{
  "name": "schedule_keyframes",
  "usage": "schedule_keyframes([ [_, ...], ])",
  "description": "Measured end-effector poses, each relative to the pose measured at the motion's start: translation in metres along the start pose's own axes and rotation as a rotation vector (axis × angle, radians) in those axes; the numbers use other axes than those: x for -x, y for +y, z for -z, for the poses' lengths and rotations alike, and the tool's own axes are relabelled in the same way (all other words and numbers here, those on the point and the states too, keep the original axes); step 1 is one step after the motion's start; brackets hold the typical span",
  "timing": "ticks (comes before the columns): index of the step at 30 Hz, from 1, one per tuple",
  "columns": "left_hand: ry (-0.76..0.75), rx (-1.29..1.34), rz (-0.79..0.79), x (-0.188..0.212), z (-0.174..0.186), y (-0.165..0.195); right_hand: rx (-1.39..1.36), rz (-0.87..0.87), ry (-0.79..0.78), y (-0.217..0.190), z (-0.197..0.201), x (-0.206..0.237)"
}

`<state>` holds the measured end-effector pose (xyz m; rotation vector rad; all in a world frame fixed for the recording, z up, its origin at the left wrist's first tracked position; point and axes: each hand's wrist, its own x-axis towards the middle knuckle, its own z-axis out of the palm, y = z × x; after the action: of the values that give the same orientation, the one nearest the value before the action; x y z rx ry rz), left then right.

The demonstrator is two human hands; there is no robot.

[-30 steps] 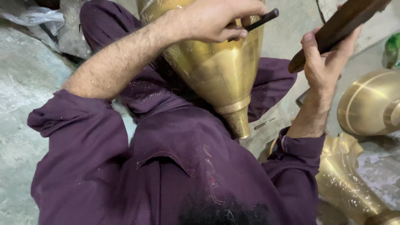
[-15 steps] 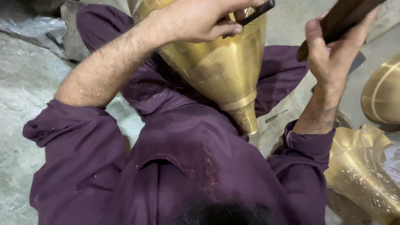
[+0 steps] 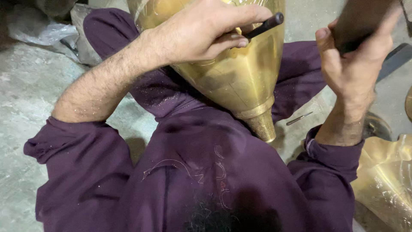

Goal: The person sits on the workshop floor holding a large brass vase between their legs and decorates its surface. They first rub the brass with an abrasive block, then hold a punch against pre-drawn patterns and strike it with a wooden mallet to engrave the designs, repositioning the punch repeatedly across the vase surface.

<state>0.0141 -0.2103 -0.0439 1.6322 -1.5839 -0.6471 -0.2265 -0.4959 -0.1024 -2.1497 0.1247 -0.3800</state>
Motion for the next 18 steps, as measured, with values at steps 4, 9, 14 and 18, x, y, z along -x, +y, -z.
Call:
schedule_keyframes([
  [4, -0.001, 0.006, -0.021, -0.003, 0.002, 0.000, -0.174, -0.079, 0.058, -0.008, -0.002, -0.008],
  [9, -0.029, 0.011, 0.001, -0.003, 0.003, 0.003, 0.802, 0.266, 0.018, -0.006, 0.005, -0.012],
  [14, -0.022, 0.002, -0.021, -0.002, 0.004, 0.004, -0.272, -0.061, 0.178, 0.023, -0.012, 0.004],
  [18, -0.027, -0.032, -0.036, -0.002, 0.003, 0.004, -0.157, -0.008, 0.161, 0.040, -0.014, 0.017],
])
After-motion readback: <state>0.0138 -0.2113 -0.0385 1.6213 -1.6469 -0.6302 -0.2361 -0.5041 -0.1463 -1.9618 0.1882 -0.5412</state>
